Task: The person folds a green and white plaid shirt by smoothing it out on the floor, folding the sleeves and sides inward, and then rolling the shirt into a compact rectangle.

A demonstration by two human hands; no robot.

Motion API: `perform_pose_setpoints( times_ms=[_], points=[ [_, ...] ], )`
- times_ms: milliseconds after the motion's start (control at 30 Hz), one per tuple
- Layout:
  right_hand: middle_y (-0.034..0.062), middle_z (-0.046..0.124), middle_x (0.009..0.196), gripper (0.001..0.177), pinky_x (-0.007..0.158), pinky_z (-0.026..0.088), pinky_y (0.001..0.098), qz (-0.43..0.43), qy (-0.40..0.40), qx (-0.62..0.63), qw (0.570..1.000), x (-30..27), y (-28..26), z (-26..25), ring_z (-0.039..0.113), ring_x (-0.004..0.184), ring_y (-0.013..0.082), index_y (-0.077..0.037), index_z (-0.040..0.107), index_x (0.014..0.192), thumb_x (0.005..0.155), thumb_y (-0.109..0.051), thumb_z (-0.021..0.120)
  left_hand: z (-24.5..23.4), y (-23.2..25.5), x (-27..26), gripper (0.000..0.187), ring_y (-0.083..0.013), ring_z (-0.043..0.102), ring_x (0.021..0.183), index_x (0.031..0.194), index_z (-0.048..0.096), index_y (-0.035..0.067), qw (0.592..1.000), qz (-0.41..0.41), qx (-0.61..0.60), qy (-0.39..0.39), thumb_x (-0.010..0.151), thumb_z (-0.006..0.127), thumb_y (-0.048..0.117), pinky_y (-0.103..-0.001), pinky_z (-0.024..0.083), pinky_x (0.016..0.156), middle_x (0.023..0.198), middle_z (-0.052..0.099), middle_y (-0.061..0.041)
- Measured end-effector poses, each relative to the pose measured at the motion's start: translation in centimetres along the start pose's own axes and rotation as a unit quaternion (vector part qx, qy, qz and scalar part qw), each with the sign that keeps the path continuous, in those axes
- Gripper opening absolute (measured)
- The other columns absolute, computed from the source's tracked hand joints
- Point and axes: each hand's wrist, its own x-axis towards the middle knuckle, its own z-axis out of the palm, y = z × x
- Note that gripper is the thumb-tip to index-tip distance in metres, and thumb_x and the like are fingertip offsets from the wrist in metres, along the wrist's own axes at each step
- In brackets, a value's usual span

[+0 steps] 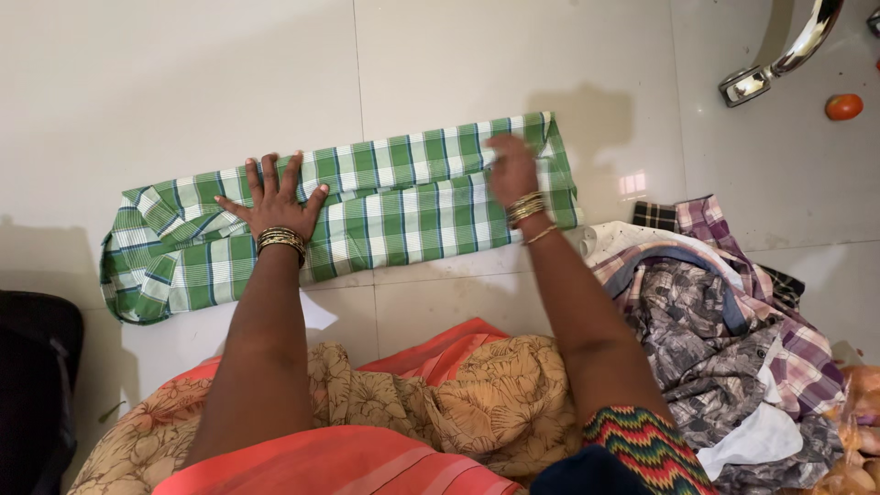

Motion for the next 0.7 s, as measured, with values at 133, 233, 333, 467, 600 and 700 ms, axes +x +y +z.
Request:
perform_pose_setpoints(
  times_ms=[133, 233, 333, 467, 600, 700],
  points=[
    [0.0135, 0.07, 0.121, 0.022, 0.108, 0.048, 0.0437, -0.12, -0.109, -0.068, 0.984, -2.2, -3.8, 3.7, 0.065, 0.117, 0.0332, -0.008, 0.073, 0.111, 0.092, -0.008, 0.062, 0.2, -0.1, 0.1, 0.079, -0.0218, -0.003, 0.157, 0.155, 0.026, 0.049, 1.0, 0.0, 0.005, 0.0, 0.085, 0.034, 0.085, -0.079, -0.015, 0.109, 0.17, 0.013, 0.004],
    [0.0136, 0.072, 0.121, 0.022, 0.106, 0.044, 0.0477, -0.124, -0.106, -0.123, 0.979, -2.3, -1.5, 2.5, 0.062, 0.119, 0.0354, -0.007, 0.076, 0.11, 0.093, -0.018, 0.067, 0.1, -0.2, -0.1, 0.078, -0.0224, -0.002, 0.157, 0.156, 0.027, 0.049, 1.0, 0.002, -0.003, -0.003, 0.086, 0.034, 0.085, -0.078, -0.016, 0.11, 0.17, 0.014, 0.004],
    [0.0118, 0.074, 0.12, 0.022, 0.113, 0.046, 0.0435, -0.059, -0.061, -0.101, 0.991, -1.7, 2.8, -1.0, 0.064, 0.121, 0.03, -0.008, 0.077, 0.109, 0.101, -0.023, 0.063, -0.1, -0.2, 0.0, 0.078, -0.0231, -0.003, 0.156, 0.155, 0.026, 0.049, 1.0, 0.002, -0.003, -0.004, 0.086, 0.035, 0.085, -0.078, -0.016, 0.108, 0.17, 0.013, 0.004],
    [0.0128, 0.072, 0.128, 0.024, 0.114, 0.042, 0.0451, -0.037, -0.024, -0.148, 0.988, -2.2, 7.0, -4.6, 0.061, 0.127, 0.0324, -0.01, 0.077, 0.115, 0.101, -0.025, 0.065, -0.3, -0.2, 0.0, 0.077, -0.0231, -0.003, 0.157, 0.155, 0.028, 0.049, 1.0, -0.002, -0.008, -0.004, 0.086, 0.036, 0.084, -0.078, -0.017, 0.109, 0.17, 0.014, 0.004],
    [0.0126, 0.068, 0.136, 0.026, 0.118, 0.04, 0.0453, 0.001, -0.026, -0.133, 0.991, -2.4, 9.4, -3.7, 0.057, 0.134, 0.0342, -0.013, 0.076, 0.122, 0.102, -0.026, 0.066, 0.0, -0.3, -0.2, 0.077, -0.0238, -0.002, 0.157, 0.155, 0.027, 0.049, 1.0, 0.001, -0.001, 0.004, 0.087, 0.035, 0.084, -0.078, -0.016, 0.109, 0.17, 0.014, 0.004],
    [0.0127, 0.066, 0.139, 0.028, 0.116, 0.039, 0.045, 0.012, -0.022, -0.126, 0.992, -2.3, 10.1, -3.2, 0.055, 0.135, 0.0371, -0.014, 0.076, 0.122, 0.098, -0.025, 0.068, 0.1, -0.6, 0.1, 0.077, -0.0233, -0.002, 0.157, 0.155, 0.025, 0.05, 1.0, -0.003, 0.011, -0.004, 0.086, 0.032, 0.085, -0.079, -0.015, 0.11, 0.17, 0.012, 0.006]
  ],
)
